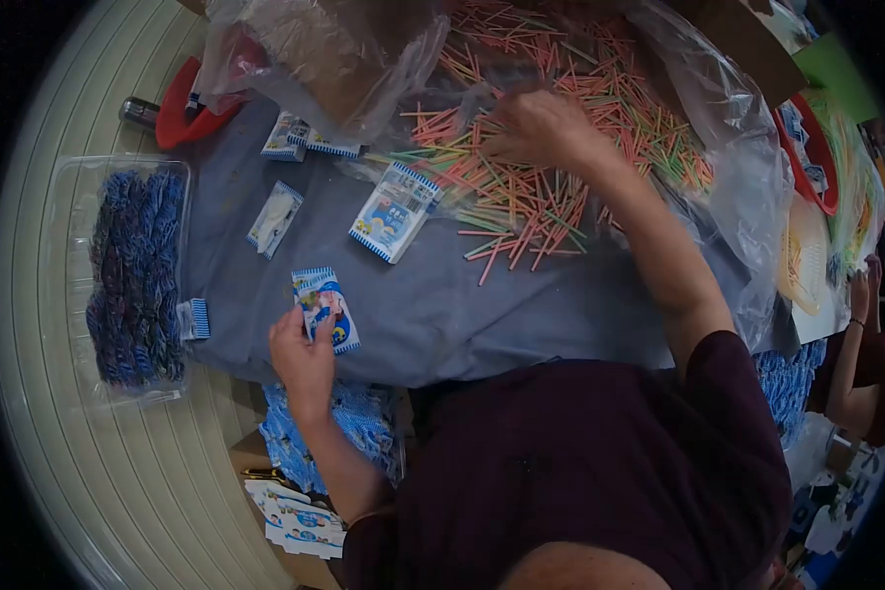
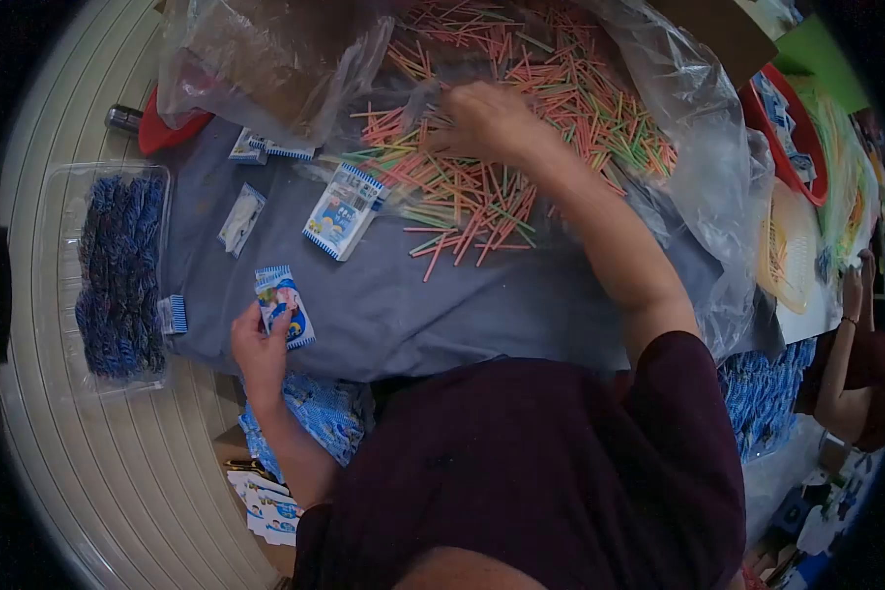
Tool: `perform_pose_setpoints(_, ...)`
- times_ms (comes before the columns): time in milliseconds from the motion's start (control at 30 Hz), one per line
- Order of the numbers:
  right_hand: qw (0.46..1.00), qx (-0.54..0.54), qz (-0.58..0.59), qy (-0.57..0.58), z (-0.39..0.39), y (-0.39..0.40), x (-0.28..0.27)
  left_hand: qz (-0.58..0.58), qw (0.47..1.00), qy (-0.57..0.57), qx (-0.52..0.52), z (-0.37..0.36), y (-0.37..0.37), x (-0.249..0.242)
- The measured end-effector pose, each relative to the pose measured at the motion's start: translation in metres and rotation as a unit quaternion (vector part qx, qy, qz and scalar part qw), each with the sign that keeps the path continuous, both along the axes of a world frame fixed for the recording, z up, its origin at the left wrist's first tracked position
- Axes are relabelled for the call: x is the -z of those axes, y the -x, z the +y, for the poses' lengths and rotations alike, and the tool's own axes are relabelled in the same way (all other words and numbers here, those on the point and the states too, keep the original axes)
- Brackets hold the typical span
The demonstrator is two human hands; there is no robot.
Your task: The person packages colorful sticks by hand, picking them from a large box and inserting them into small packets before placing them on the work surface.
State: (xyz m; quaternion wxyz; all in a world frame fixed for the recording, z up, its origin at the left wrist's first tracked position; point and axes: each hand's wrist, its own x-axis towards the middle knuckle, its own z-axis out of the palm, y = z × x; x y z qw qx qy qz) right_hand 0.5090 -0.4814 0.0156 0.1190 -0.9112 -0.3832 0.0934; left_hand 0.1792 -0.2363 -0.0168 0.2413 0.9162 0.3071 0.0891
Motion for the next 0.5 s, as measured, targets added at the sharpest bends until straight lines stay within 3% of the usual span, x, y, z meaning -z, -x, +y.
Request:
perform_pose_setpoints(33, 1.0, -0.001, -0.002, -0.004, 0.0, -0.013, 0.008, -0.002, 1.0, -0.004, -0.001, -0.005, -0.005, -0.005)
perform_pose_setpoints(100, 0.997, -0.015, -0.076, -0.013, -0.002, -0.025, 0.032, -0.07, 0.96, -0.27, 0.007, -0.035, -0.03, -0.021)
perform_pose_setpoints(133, 0.997, -0.016, -0.072, -0.009, 0.001, -0.023, 0.031, -0.066, 0.962, -0.267, 0.007, -0.047, -0.046, -0.027)
perform_pose_setpoints(200, 0.994, -0.025, -0.098, 0.032, 0.013, -0.014, 0.022, -0.122, 0.964, -0.194, 0.135, -0.065, -0.084, -0.033)
perform_pose_setpoints(233, 0.994, -0.024, -0.101, 0.035, 0.018, -0.012, 0.025, -0.125, 0.964, -0.191, 0.135, -0.07, -0.1, -0.028)
perform_pose_setpoints(300, 0.99, -0.023, -0.133, 0.047, 0.023, -0.013, 0.034, -0.007, 0.954, -0.229, 0.192, -0.076, -0.131, -0.016)
perform_pose_setpoints(433, 0.986, -0.031, -0.157, 0.035, 0.014, -0.016, 0.039, -0.004, 0.945, -0.233, 0.228, -0.078, -0.136, 0.004)
perform_pose_setpoints(500, 0.995, 0.011, -0.097, 0.014, 0.005, -0.019, 0.033, -0.124, 0.927, -0.278, 0.219, -0.073, -0.131, 0.013)
